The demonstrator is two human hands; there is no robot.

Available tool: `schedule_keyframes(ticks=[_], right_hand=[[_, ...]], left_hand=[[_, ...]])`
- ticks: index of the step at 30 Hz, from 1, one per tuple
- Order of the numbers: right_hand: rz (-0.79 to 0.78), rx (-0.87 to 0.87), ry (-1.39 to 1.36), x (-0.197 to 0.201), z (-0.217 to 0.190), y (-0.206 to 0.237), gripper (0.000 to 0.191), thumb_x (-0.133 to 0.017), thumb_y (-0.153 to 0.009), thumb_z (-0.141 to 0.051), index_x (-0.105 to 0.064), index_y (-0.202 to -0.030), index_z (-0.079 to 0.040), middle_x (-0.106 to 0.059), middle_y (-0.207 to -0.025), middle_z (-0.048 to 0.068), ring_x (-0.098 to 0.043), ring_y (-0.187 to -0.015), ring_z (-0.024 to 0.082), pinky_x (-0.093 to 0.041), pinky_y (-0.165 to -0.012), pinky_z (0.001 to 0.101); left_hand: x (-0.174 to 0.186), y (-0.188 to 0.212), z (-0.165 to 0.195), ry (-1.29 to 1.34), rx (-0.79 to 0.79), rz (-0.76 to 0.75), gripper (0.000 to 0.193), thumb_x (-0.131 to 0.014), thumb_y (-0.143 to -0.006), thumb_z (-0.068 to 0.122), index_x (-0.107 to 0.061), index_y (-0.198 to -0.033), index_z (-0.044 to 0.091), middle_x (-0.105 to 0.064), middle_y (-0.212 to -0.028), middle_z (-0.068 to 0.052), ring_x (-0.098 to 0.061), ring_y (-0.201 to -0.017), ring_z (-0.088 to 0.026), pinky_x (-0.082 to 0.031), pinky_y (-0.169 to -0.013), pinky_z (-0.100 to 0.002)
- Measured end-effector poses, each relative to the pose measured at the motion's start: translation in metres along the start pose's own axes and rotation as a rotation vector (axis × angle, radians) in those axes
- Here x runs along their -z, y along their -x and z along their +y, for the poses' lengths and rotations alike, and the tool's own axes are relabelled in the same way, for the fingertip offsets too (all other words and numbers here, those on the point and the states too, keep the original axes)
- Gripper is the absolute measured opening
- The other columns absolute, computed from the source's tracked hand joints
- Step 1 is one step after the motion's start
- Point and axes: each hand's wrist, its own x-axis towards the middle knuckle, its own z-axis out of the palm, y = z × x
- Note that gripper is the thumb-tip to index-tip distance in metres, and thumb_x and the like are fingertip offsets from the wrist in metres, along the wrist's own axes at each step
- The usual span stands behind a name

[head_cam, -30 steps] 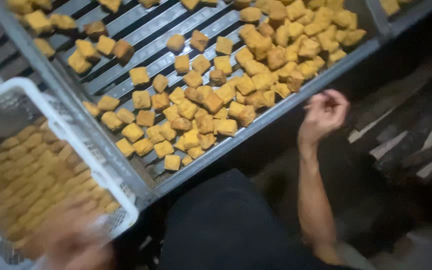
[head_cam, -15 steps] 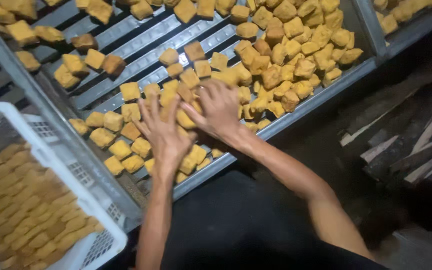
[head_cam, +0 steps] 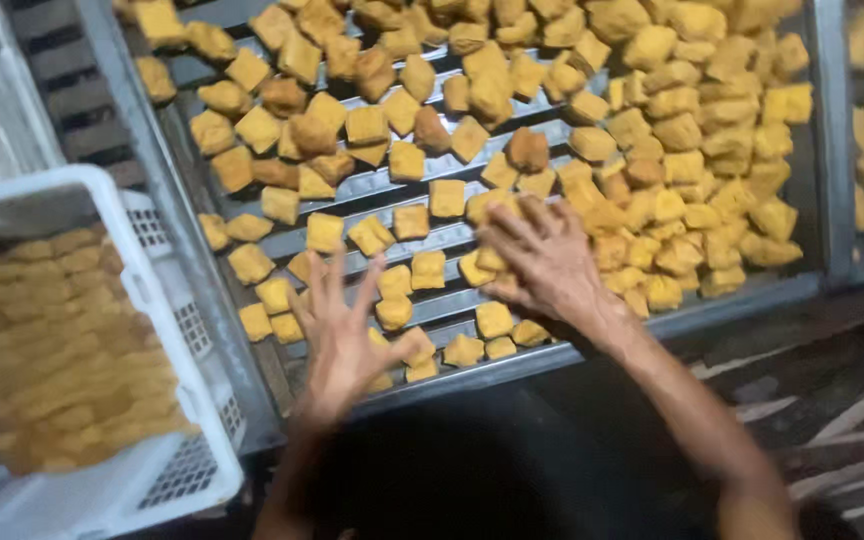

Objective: The person picks up fried tofu pieces one at a time from slatted metal racks and arranges them in neat rows inside a white plastic basket, occasionally gathering several pieces in one hand before placing them. The basket gradually fills with orderly rows of tofu as the racks are cleared.

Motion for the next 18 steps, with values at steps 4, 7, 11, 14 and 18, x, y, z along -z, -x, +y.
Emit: schedule_keyframes(ticks=[4, 7, 11, 14, 18], right_hand=[[0.230, -0.278, 0.021, -0.017, 0.009, -0.028, 0.063, -0.087, -0.084, -0.043, -0.063, -0.134, -0.012, -0.052, -0.138, 0.027, -0.051, -0.127, 0.044, -0.046, -0.098, 0.0606], [0.337, -0.285, -0.051, -0.031, 0.002, -0.037, 0.055, -0.086, -0.087, -0.032, -0.064, -0.130, -0.006, -0.057, -0.133, 0.023, -0.056, -0.125, 0.040, -0.051, -0.101, 0.0550], [0.255, -0.027, -0.214, -0.051, -0.033, -0.029, 0.034, -0.078, -0.093, -0.016, -0.068, -0.123, -0.006, -0.067, -0.126, 0.018, -0.065, -0.119, 0.034, -0.059, -0.097, 0.0443], [-0.076, 0.017, -0.480, -0.055, -0.064, -0.016, 0.032, -0.073, -0.099, -0.032, -0.070, -0.116, -0.005, -0.073, -0.106, 0.016, -0.070, -0.097, 0.030, -0.061, -0.079, 0.0433], [-0.427, -0.180, -0.196, -0.037, -0.078, 0.002, 0.061, -0.075, -0.087, -0.054, -0.066, -0.113, 0.000, -0.070, -0.092, 0.019, -0.068, -0.080, 0.032, -0.061, -0.064, 0.0465]], left_hand=[[-0.010, -0.013, -0.021, -0.143, 0.055, -0.083, 0.127, -0.094, -0.049, 0.067, -0.040, -0.155, 0.021, -0.010, -0.166, -0.027, 0.000, -0.151, -0.051, 0.001, -0.105, -0.086], [0.004, -0.039, -0.043, -0.204, 0.088, 0.053, 0.118, -0.090, -0.062, 0.065, -0.040, -0.156, 0.017, -0.012, -0.165, -0.025, -0.001, -0.149, -0.053, -0.006, -0.104, -0.088], [0.026, -0.022, -0.058, -0.099, 0.049, 0.263, 0.094, -0.087, -0.075, 0.046, -0.048, -0.155, 0.015, -0.024, -0.165, -0.025, -0.021, -0.150, -0.052, -0.027, -0.115, -0.071], [0.023, 0.028, -0.039, 0.043, 0.140, 0.291, 0.063, -0.081, -0.094, 0.037, -0.059, -0.148, 0.014, -0.055, -0.135, -0.014, -0.056, -0.129, -0.037, -0.051, -0.109, -0.051], [0.013, 0.069, -0.019, -0.061, 0.440, 0.011, 0.069, -0.080, -0.084, 0.047, -0.055, -0.127, 0.000, -0.056, -0.121, -0.022, -0.060, -0.106, -0.033, -0.058, -0.079, -0.045]])
